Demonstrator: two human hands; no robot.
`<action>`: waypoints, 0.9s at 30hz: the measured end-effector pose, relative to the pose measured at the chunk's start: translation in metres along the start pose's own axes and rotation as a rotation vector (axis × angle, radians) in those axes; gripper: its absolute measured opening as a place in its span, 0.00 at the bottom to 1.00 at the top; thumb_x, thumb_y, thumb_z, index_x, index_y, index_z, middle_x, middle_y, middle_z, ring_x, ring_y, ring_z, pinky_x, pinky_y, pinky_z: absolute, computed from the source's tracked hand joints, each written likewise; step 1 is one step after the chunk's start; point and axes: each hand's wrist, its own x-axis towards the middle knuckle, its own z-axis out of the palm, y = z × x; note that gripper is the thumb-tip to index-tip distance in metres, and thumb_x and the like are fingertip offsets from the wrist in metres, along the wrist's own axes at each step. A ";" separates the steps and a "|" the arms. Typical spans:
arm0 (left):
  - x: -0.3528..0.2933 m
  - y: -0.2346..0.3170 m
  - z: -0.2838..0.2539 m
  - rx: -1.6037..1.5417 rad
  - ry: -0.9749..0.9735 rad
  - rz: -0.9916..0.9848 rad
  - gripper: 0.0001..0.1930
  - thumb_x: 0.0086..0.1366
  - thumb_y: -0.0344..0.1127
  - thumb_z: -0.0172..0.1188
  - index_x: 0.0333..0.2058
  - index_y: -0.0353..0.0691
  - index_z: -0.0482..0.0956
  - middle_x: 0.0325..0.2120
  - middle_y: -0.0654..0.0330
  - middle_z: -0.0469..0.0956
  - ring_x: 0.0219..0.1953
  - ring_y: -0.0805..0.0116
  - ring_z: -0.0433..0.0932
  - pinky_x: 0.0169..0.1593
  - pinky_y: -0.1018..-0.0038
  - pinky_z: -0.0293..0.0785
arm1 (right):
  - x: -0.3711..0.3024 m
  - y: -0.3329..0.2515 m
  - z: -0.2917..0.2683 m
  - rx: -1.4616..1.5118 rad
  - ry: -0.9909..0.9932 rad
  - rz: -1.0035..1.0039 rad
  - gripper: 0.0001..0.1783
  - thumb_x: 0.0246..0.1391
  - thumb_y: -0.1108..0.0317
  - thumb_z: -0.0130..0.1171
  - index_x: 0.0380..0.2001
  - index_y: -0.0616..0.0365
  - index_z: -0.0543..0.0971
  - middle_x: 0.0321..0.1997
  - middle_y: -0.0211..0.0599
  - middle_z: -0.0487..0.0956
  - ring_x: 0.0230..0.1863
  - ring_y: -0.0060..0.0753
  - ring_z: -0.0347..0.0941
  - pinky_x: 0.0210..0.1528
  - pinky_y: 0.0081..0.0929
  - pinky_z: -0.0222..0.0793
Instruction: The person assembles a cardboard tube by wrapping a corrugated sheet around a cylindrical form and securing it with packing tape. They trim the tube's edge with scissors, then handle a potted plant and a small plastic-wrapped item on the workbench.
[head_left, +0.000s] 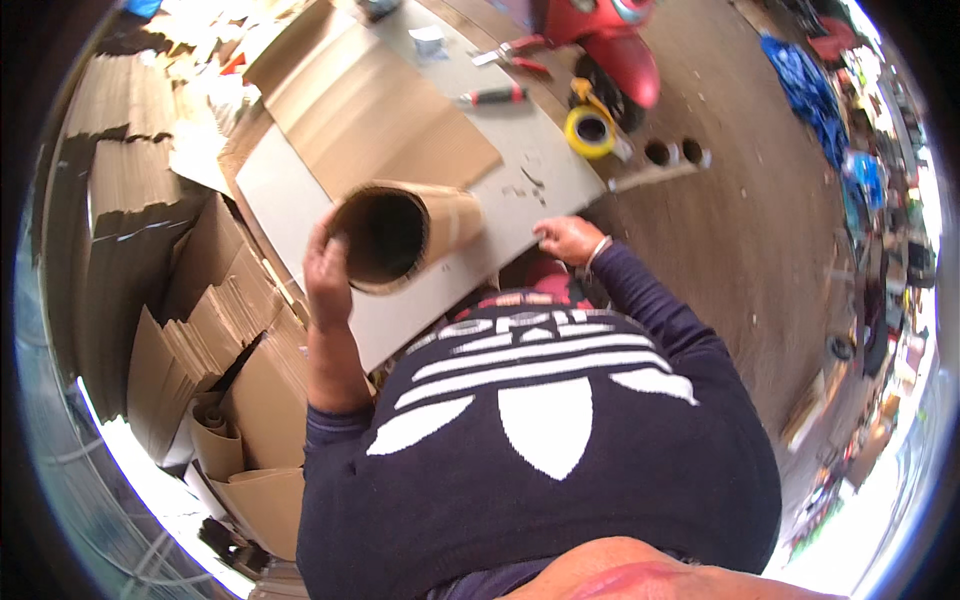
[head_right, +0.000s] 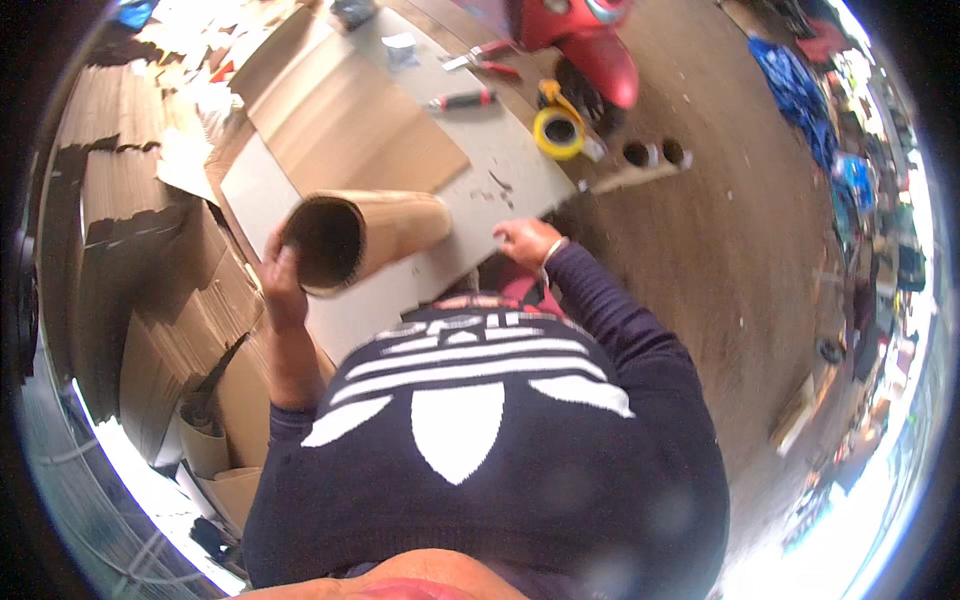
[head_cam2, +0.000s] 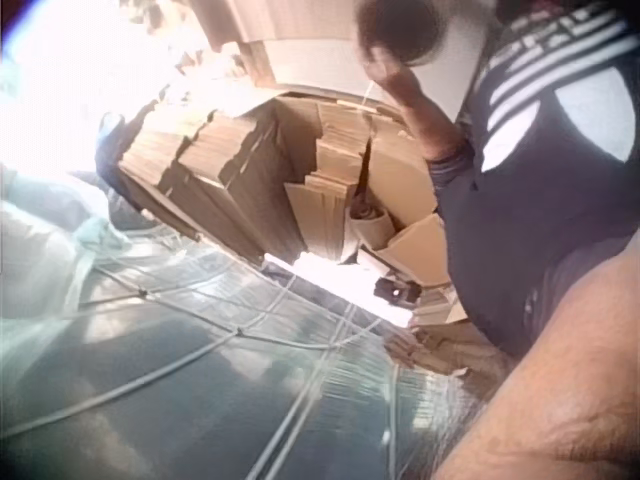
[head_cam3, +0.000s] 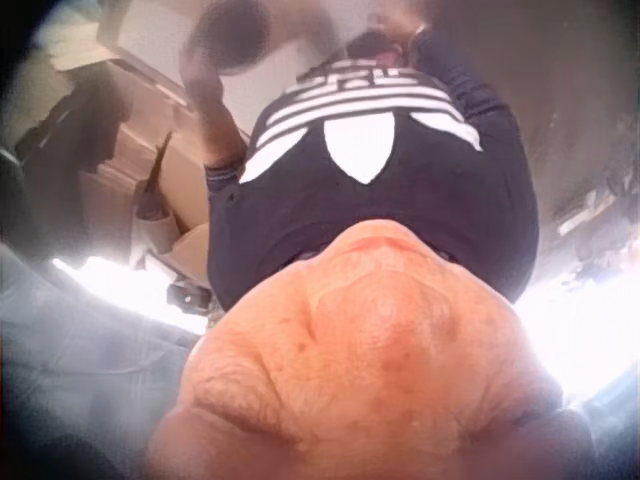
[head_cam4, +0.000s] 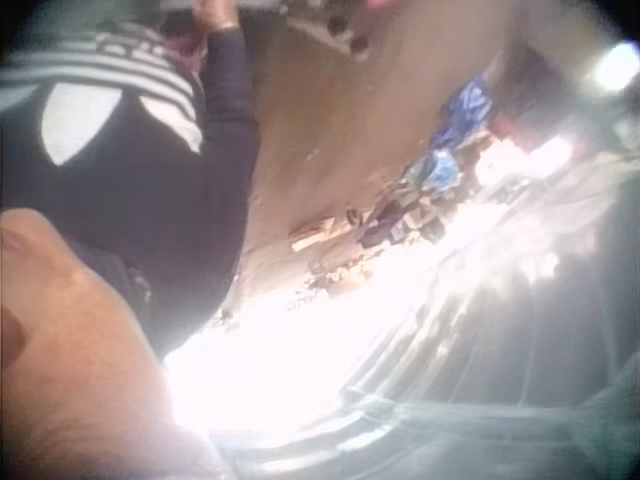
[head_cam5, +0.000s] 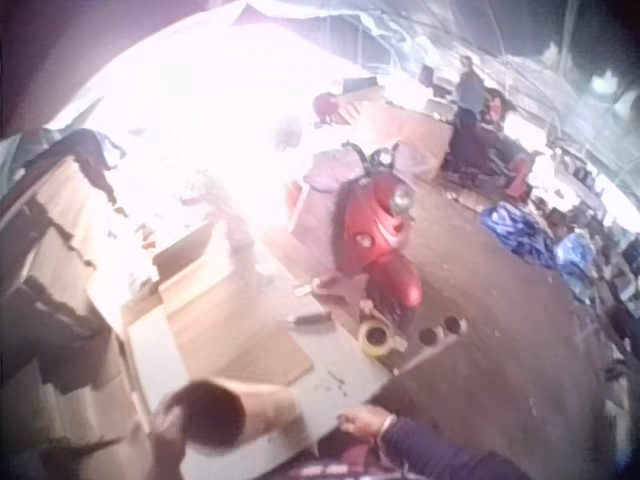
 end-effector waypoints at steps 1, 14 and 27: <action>0.001 0.002 0.004 0.030 0.001 0.010 0.20 0.72 0.27 0.46 0.60 0.29 0.72 0.57 0.50 0.76 0.59 0.62 0.74 0.67 0.68 0.65 | 0.020 0.000 -0.008 0.027 -0.045 0.011 0.18 0.56 0.60 0.61 0.48 0.54 0.81 0.43 0.49 0.84 0.46 0.52 0.81 0.50 0.42 0.76; 0.014 0.024 0.074 -0.188 0.306 -0.162 0.20 0.71 0.31 0.50 0.58 0.27 0.74 0.59 0.44 0.75 0.64 0.55 0.70 0.70 0.61 0.60 | 0.382 0.076 -0.114 -0.050 -0.013 -0.098 0.21 0.51 0.60 0.62 0.49 0.52 0.83 0.45 0.48 0.84 0.49 0.50 0.81 0.52 0.40 0.77; 0.021 0.021 0.110 -0.080 0.653 -0.120 0.20 0.69 0.41 0.60 0.52 0.32 0.79 0.52 0.42 0.79 0.60 0.46 0.74 0.68 0.49 0.64 | 0.585 0.024 -0.151 -0.653 0.208 0.132 0.62 0.42 0.41 0.76 0.76 0.37 0.52 0.77 0.27 0.58 0.77 0.43 0.50 0.72 0.56 0.54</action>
